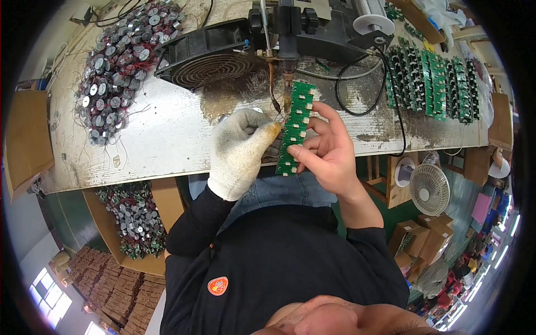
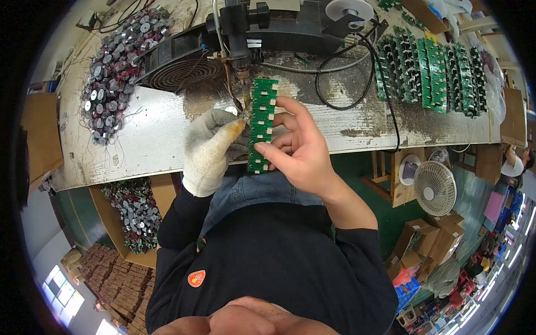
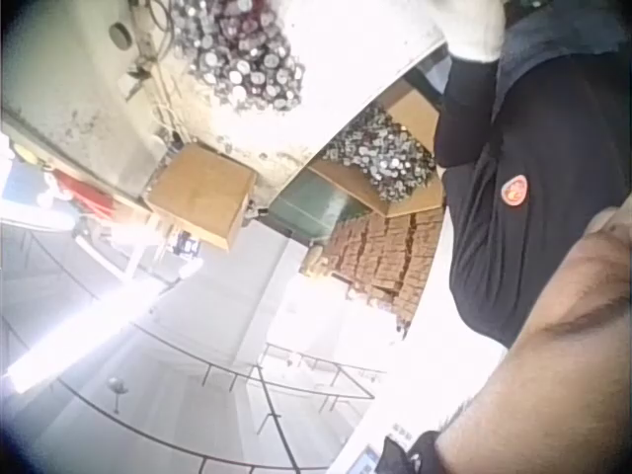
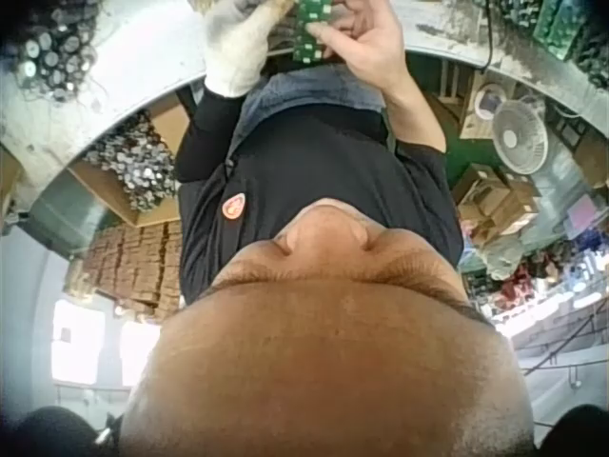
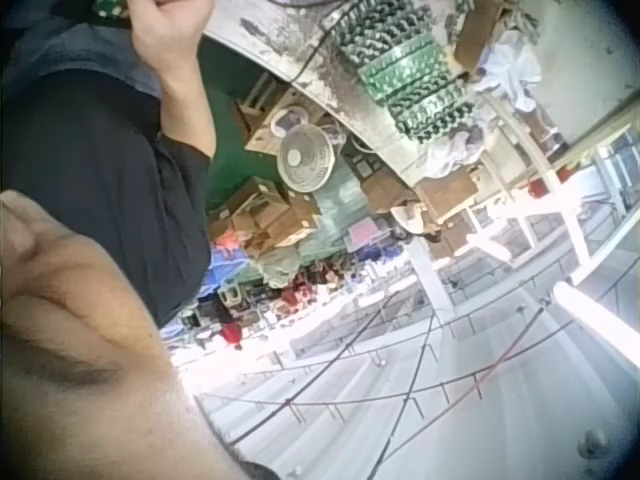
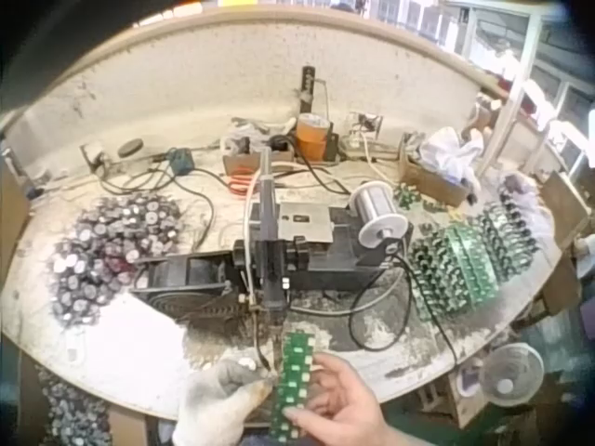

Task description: The person picks up a motor from a pile and a circuit board, then solders the motor's wires to the board using a soldering station. After repeating this for several motors on the same board, they set it aside and begin the process with a new board.

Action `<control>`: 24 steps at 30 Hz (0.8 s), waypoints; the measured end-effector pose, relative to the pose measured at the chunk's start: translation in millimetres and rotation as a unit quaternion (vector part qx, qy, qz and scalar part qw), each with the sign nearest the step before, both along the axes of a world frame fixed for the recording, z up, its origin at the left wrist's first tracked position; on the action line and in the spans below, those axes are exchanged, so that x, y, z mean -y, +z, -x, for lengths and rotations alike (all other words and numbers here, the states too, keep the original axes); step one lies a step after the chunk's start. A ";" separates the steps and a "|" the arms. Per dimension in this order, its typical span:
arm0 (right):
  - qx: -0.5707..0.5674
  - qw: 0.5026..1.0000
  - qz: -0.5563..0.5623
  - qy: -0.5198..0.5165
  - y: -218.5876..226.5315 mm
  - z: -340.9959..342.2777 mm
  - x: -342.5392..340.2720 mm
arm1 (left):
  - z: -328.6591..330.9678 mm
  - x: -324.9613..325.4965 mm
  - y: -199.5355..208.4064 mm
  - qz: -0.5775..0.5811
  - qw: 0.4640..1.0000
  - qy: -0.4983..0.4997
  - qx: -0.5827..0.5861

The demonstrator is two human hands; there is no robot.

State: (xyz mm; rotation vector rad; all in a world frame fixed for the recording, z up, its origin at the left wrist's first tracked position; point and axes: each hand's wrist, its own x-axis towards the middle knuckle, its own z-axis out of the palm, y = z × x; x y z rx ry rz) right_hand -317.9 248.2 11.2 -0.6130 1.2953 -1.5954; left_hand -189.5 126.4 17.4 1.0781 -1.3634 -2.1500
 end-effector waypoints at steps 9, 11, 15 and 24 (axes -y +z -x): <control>-0.010 1.000 0.003 0.002 1.0 -1.0 -0.6 | -0.1 -0.4 0.3 0.031 1.000 -0.001 0.002; -0.005 1.000 -0.002 0.002 -1.6 -1.0 -2.2 | 0.2 -1.5 0.3 0.050 0.999 -0.005 0.013; -0.015 1.000 -0.004 0.011 -4.4 -2.6 -4.8 | 0.4 -5.5 1.8 0.015 1.000 0.016 -0.004; -0.018 1.000 -0.014 0.002 -0.7 -5.1 -5.0 | -0.6 -3.3 -3.4 0.092 0.995 0.001 0.035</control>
